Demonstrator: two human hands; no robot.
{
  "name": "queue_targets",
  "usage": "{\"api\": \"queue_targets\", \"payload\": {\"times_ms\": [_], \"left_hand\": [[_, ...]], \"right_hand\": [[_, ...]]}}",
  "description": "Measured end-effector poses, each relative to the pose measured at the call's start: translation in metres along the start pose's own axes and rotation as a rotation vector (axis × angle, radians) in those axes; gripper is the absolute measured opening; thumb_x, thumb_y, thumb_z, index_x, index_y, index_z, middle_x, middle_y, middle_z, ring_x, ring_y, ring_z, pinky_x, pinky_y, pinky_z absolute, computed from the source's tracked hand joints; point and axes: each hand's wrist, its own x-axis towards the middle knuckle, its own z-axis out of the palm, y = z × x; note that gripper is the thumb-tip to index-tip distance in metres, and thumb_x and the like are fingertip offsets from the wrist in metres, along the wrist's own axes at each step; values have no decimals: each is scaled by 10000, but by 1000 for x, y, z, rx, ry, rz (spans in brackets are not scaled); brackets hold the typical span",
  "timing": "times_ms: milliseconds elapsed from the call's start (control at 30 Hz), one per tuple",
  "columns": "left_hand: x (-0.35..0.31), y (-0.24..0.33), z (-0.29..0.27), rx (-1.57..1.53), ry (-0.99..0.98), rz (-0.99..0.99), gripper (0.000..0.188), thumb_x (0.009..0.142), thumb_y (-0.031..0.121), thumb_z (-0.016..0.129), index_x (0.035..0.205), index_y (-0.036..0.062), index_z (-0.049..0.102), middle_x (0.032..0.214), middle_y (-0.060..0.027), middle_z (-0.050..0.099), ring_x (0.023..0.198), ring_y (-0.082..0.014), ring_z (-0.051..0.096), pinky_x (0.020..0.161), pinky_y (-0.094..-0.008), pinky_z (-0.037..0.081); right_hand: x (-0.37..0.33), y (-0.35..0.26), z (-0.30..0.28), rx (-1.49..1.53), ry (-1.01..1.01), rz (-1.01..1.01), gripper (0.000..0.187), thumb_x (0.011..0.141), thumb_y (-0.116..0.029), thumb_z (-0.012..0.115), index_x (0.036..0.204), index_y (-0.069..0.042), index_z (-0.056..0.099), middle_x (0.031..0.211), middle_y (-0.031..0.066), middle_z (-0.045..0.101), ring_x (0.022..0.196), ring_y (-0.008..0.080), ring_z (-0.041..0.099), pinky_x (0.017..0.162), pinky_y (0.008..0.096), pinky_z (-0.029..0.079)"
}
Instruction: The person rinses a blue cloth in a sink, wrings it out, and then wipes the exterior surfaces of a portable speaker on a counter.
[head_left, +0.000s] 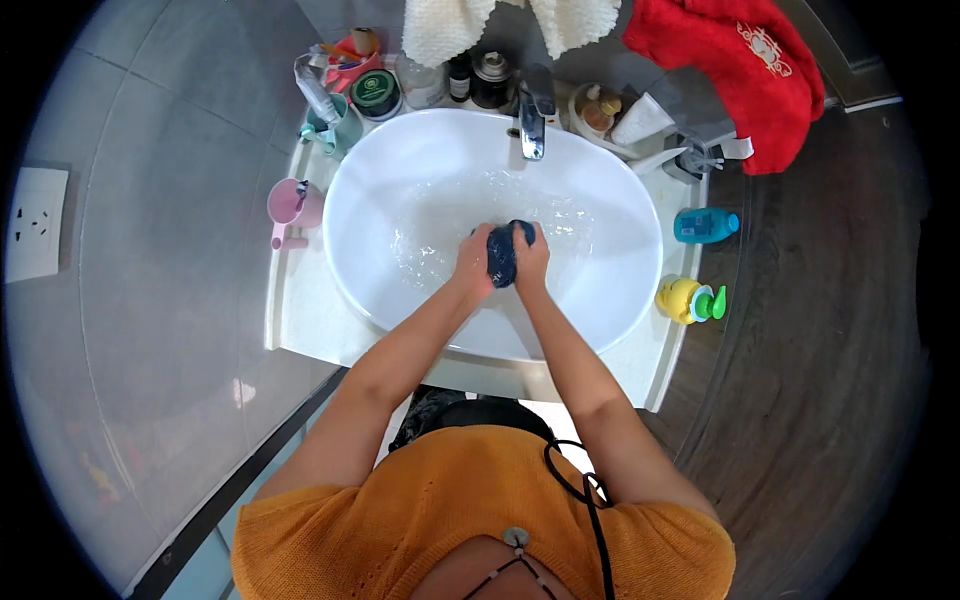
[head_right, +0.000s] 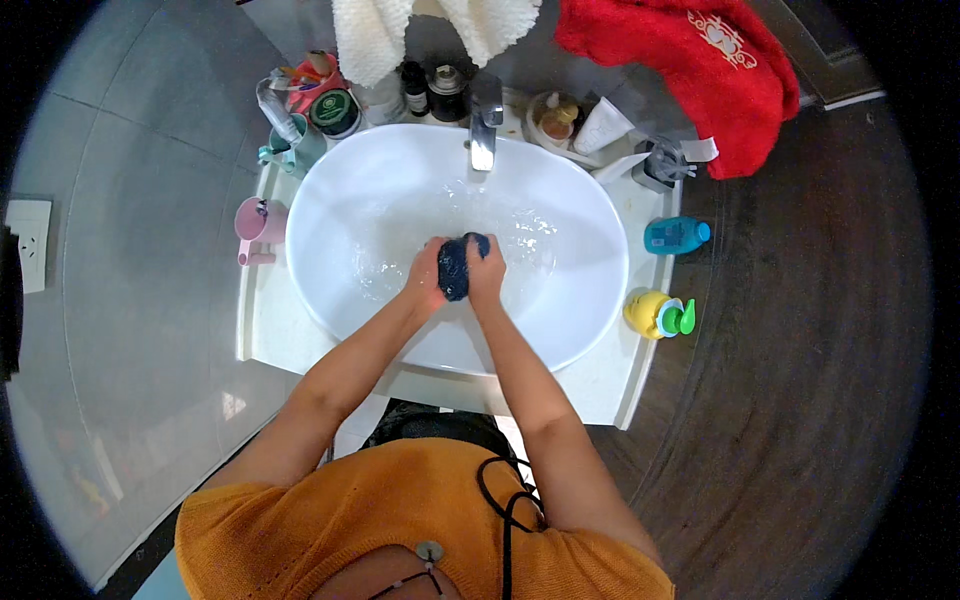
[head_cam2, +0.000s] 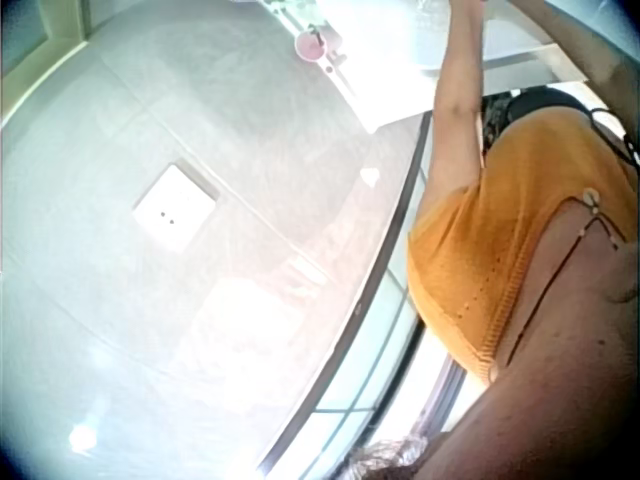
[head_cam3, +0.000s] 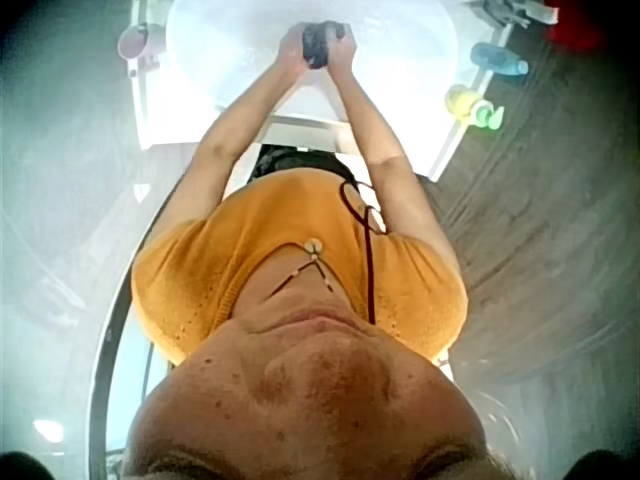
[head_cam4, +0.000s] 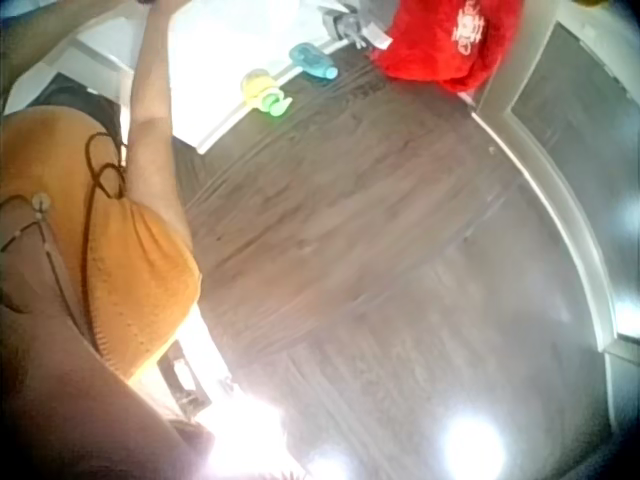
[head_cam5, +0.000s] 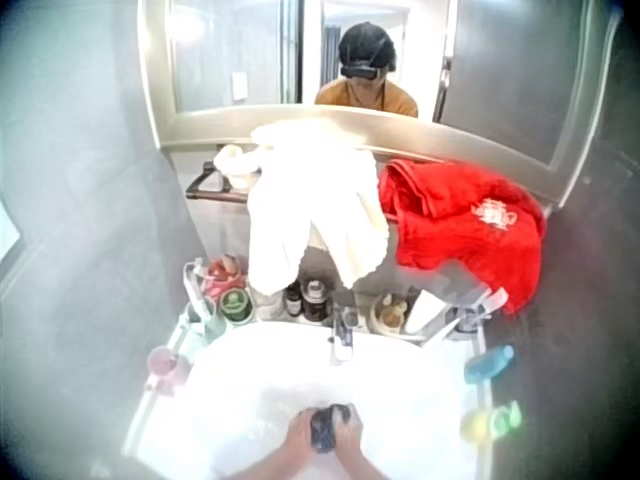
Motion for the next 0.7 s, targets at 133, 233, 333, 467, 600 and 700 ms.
{"api": "queue_targets", "payload": {"times_ms": [133, 233, 333, 467, 600, 700], "left_hand": [[3, 5, -12, 118, -50, -10, 249, 831, 310, 551, 876, 66, 573, 777, -33, 602, 657, -140, 592, 582, -286, 503], [-2, 38, -36, 313, 17, 80, 361, 832, 367, 556, 999, 48, 541, 897, -47, 589, 789, -152, 575, 680, -288, 477], [1, 49, -53, 364, 100, 210, 507, 820, 425, 557, 1162, 62, 468, 1088, -64, 530, 953, -175, 526, 803, -316, 424], [11, 38, -64, 213, 152, 143, 662, 808, 459, 558, 1313, 93, 338, 1301, -61, 386, 1121, -203, 419, 913, -396, 336], [26, 34, -82, -45, 186, 83, 581, 830, 424, 538, 1285, 105, 370, 1276, -70, 401, 1132, -209, 408, 914, -451, 317], [26, 31, -85, -134, 204, 90, 509, 844, 412, 514, 1247, 117, 412, 1234, -75, 440, 1148, -223, 398, 940, -489, 272]], "right_hand": [[26, 37, -26, -232, 12, 56, 374, 806, -359, 583, 959, -18, 570, 901, 177, 610, 849, 277, 583, 765, 335, 437], [32, 34, -63, -298, 21, -52, 444, 769, -371, 616, 1065, -46, 549, 999, 173, 583, 944, 298, 550, 819, 353, 421], [22, 27, -69, -508, 99, -417, 490, 722, -336, 654, 1142, -118, 527, 1172, 164, 491, 1055, 320, 479, 857, 386, 406], [-5, 14, -60, -933, -292, -657, 557, 678, -277, 687, 1201, -245, 499, 1270, 153, 401, 1102, 350, 419, 885, 430, 395], [3, 36, -55, -852, -365, -384, 433, 682, -180, 669, 1096, -205, 546, 1110, 193, 472, 954, 347, 518, 793, 411, 444], [-14, 36, -44, -902, -253, -254, 344, 702, -149, 640, 1035, -133, 552, 1067, 183, 485, 919, 338, 536, 752, 417, 459]]}}
